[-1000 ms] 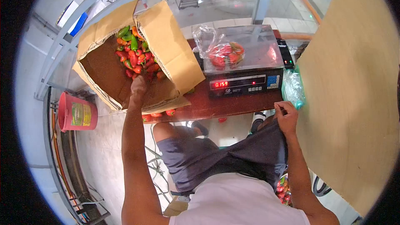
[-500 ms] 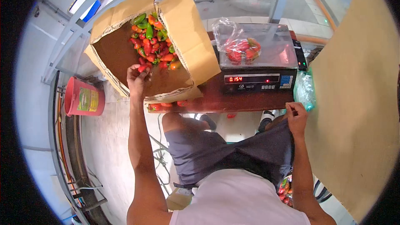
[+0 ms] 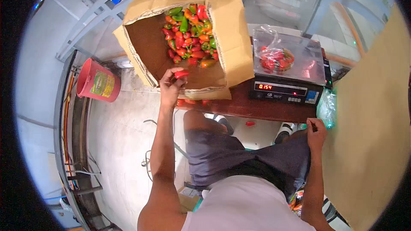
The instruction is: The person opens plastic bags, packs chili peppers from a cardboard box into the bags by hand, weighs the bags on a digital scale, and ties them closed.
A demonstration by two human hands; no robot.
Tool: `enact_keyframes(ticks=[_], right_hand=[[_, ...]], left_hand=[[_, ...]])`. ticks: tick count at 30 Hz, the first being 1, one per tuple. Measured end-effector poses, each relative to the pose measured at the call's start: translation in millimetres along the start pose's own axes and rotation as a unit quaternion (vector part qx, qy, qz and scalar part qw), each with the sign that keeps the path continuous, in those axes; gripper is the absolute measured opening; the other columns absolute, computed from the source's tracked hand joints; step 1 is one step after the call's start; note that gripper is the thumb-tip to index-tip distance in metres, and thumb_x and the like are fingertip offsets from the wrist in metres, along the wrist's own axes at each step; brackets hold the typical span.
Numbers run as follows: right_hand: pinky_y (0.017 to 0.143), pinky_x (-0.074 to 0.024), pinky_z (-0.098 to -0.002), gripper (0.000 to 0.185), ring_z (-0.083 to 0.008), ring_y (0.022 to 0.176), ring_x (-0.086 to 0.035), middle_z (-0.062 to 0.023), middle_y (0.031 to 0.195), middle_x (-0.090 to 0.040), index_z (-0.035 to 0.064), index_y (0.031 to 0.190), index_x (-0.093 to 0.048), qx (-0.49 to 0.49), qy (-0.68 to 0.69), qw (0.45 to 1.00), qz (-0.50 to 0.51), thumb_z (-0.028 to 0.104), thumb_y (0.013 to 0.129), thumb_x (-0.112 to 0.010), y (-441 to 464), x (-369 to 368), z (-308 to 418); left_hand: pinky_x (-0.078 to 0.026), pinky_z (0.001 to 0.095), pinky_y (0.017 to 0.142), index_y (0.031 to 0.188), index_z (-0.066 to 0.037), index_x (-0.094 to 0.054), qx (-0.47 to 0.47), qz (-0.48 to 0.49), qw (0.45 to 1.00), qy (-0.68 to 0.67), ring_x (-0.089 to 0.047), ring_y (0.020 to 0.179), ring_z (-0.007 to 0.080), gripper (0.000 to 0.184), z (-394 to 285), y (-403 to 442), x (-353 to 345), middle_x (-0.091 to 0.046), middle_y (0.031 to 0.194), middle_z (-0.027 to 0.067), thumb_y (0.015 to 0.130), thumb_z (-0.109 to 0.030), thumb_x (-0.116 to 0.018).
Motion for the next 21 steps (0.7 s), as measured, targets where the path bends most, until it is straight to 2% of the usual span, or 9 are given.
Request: enact_keyframes(ticks=[4, 8, 11, 14, 16, 17, 19, 20, 21], right_hand=[[0.075, -0.0527, -0.0357, 0.009, -0.0258, 0.087, -0.067, -0.0106, 0.094, -0.07, 0.0047, 0.093, -0.072, 0.029, -0.008, 1.0, -0.006, 0.01, 0.086, -0.073, -0.4, -2.8, -5.1], [0.078, -0.0521, -0.0372, 0.009, -0.0265, 0.086, -0.067, -0.0102, 0.094, -0.07, 0.0052, 0.093, -0.073, -0.026, 0.034, 0.999, 0.009, 0.009, 0.085, -0.073, -2.3, -7.0, -9.2], [0.08, -0.0517, -0.0383, 0.009, -0.0274, 0.087, -0.067, -0.0106, 0.094, -0.07, 0.0049, 0.093, -0.072, -0.01, 0.012, 1.0, 0.018, 0.009, 0.085, -0.073, -2.3, -7.1, -8.3], [0.082, -0.0517, -0.0384, 0.009, -0.0277, 0.087, -0.067, -0.0111, 0.093, -0.07, 0.0041, 0.094, -0.072, 0.031, -0.013, 0.999, 0.02, 0.009, 0.085, -0.073, -1.0, -6.9, -8.4], [0.082, -0.0519, -0.038, 0.009, -0.0277, 0.088, -0.068, -0.0114, 0.093, -0.07, 0.0036, 0.093, -0.072, 0.046, -0.02, 0.998, 0.024, 0.008, 0.085, -0.072, 0.0, -6.9, -11.5], [0.082, -0.052, -0.0378, 0.009, -0.0277, 0.088, -0.068, -0.0116, 0.093, -0.07, 0.0034, 0.093, -0.072, 0.048, -0.022, 0.998, 0.028, 0.008, 0.085, -0.072, -0.2, -7.5, -14.2], [0.082, -0.0523, -0.0373, 0.009, -0.0276, 0.088, -0.068, -0.0119, 0.093, -0.07, 0.0031, 0.093, -0.072, 0.045, -0.019, 0.998, 0.03, 0.008, 0.085, -0.072, 2.5, -7.7, -14.0], [0.082, -0.0525, -0.0371, 0.009, -0.0276, 0.088, -0.068, -0.012, 0.093, -0.07, 0.0031, 0.093, -0.072, 0.039, -0.015, 0.999, 0.027, 0.008, 0.085, -0.072, 2.7, -7.0, -10.0], [0.082, -0.0526, -0.0368, 0.009, -0.0276, 0.088, -0.068, -0.0121, 0.093, -0.07, 0.003, 0.093, -0.072, 0.032, -0.012, 0.999, 0.023, 0.008, 0.085, -0.072, 2.9, -6.4, -7.0]], left_hand=[[-0.051, 0.0226, 0.06, 0.12, -0.006, -0.062, -0.021, -0.014, 0.999, -0.029, -0.065, 0.077, 0.0098, 0.036, -4.0, 1.1, -2.2, -0.069, 0.098, 0.0036, 0.086, 0.001, -0.071], [-0.053, 0.0225, 0.061, 0.123, -0.002, -0.061, 0.054, -0.034, 0.994, 0.088, -0.066, 0.073, 0.0109, 0.04, -2.6, 11.2, 0.1, -0.069, 0.1, 0.0055, 0.085, 0.001, -0.073], [-0.055, 0.0253, 0.063, 0.127, 0.0, -0.06, 0.006, 0.074, 0.991, 0.114, -0.067, 0.075, 0.0114, 0.043, 8.3, 30.2, -10.4, -0.07, 0.1, 0.0052, 0.086, -0.003, -0.072], [-0.053, 0.026, 0.065, 0.133, -0.006, -0.059, 0.112, 0.145, 0.982, 0.045, -0.07, 0.078, 0.0159, 0.049, 20.0, 68.9, -14.7, -0.071, 0.1, 0.0098, 0.086, 0.003, -0.066], [-0.054, 0.0282, 0.065, 0.131, -0.006, -0.062, 0.063, 0.123, 0.968, 0.208, -0.071, 0.078, 0.0192, 0.046, 33.2, 106.5, -10.8, -0.072, 0.093, 0.0107, 0.085, 0.001, -0.064], [-0.054, 0.0293, 0.065, 0.129, -0.006, -0.063, 0.038, 0.11, 0.951, 0.288, -0.071, 0.079, 0.0208, 0.045, 43.8, 123.8, -7.9, -0.072, 0.09, 0.0111, 0.085, 0.0, -0.062], [-0.054, 0.0304, 0.061, 0.113, -0.001, -0.068, -0.115, 0.061, 0.897, 0.423, -0.068, 0.07, 0.0199, 0.027, 73.4, 154.4, -3.6, -0.069, 0.08, 0.0065, 0.087, -0.007, -0.061], [-0.053, 0.0309, 0.059, 0.104, 0.002, -0.07, -0.19, 0.036, 0.854, 0.484, -0.066, 0.065, 0.0195, 0.023, 94.3, 169.6, -3.5, -0.068, 0.076, 0.0041, 0.088, -0.011, -0.06], [-0.054, 0.0316, 0.061, 0.1, 0.002, -0.069, -0.207, 0.005, 0.761, 0.614, -0.067, 0.066, 0.0206, 0.024, 130.6, 188.9, -1.2, -0.068, 0.075, 0.0047, 0.089, -0.016, -0.058]])
Point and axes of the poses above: each hand's wrist, its own y-axis towards the middle knuckle, its own x-axis out of the back of the hand, z = x × y, the point moved 1 cm from there along y, towards the middle knuckle
